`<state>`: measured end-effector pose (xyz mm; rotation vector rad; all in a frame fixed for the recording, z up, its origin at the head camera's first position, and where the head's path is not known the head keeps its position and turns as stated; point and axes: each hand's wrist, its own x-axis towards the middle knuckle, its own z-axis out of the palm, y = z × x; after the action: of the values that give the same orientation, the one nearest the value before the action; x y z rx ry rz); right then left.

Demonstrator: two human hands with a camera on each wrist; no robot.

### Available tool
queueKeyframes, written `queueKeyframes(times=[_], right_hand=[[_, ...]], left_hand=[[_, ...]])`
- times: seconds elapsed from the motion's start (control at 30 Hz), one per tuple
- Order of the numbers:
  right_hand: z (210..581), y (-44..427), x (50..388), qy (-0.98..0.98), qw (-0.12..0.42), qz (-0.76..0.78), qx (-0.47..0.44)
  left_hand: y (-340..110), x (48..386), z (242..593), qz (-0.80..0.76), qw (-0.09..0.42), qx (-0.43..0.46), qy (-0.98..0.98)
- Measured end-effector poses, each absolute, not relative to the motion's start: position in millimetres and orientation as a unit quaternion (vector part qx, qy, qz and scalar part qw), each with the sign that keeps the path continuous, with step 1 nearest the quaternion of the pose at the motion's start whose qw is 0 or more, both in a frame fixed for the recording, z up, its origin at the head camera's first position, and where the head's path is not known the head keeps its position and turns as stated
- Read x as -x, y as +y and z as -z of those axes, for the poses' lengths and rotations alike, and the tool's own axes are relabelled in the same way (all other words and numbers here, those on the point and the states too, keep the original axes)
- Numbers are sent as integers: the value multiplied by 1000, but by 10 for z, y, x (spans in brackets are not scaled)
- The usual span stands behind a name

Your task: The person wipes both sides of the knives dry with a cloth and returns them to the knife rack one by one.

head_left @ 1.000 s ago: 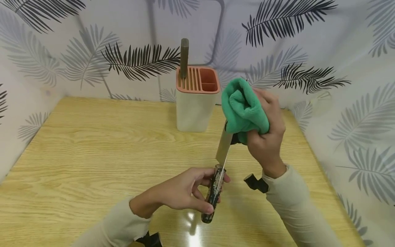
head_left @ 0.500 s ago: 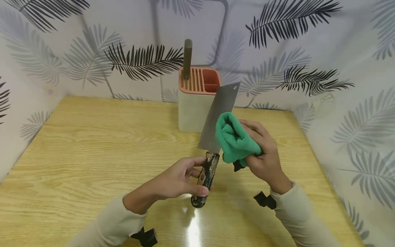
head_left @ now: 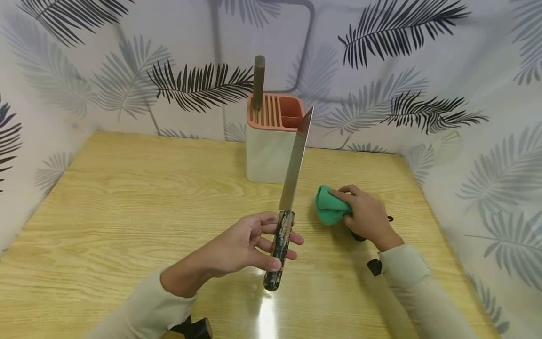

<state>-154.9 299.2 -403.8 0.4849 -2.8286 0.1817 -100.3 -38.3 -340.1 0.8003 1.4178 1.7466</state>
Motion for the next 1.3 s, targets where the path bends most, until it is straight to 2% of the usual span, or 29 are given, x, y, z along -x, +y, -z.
queueKeyframes(times=[0.23, 0.37, 0.43, 0.5, 0.6, 0.73, 0.9, 1.13, 1.3], right_hand=[[4232, 2915, 1603, -983, 36, -14, -179], [4002, 2845, 1678, -978, -24, -51, -199], [3799, 2778, 1766, -973, -28, -78, -213], [3570, 2684, 1886, -970, -12, -97, -222], [3259, 2533, 2113, -967, 42, -104, -230], [3024, 2356, 2406, -966, 90, -102, -221], [2996, 2192, 2571, -964, 110, -112, -213], [3019, 2034, 2500, -955, 167, -131, -208], [2996, 1981, 2483, -959, 162, -121, -200]], left_hand=[[-464, 959, 3281, -686, 367, -302, 551], [-519, 979, 3187, -698, 359, -299, 542], [-546, 1005, 3146, -702, 352, -295, 544], [-565, 1033, 3104, -701, 347, -290, 551], [-576, 1081, 3047, -697, 339, -286, 563], [-584, 1126, 2987, -689, 322, -274, 588], [-601, 1159, 2965, -691, 312, -254, 600], [-679, 1247, 2884, -702, 281, -257, 602], [-719, 1299, 2812, -712, 272, -253, 596]])
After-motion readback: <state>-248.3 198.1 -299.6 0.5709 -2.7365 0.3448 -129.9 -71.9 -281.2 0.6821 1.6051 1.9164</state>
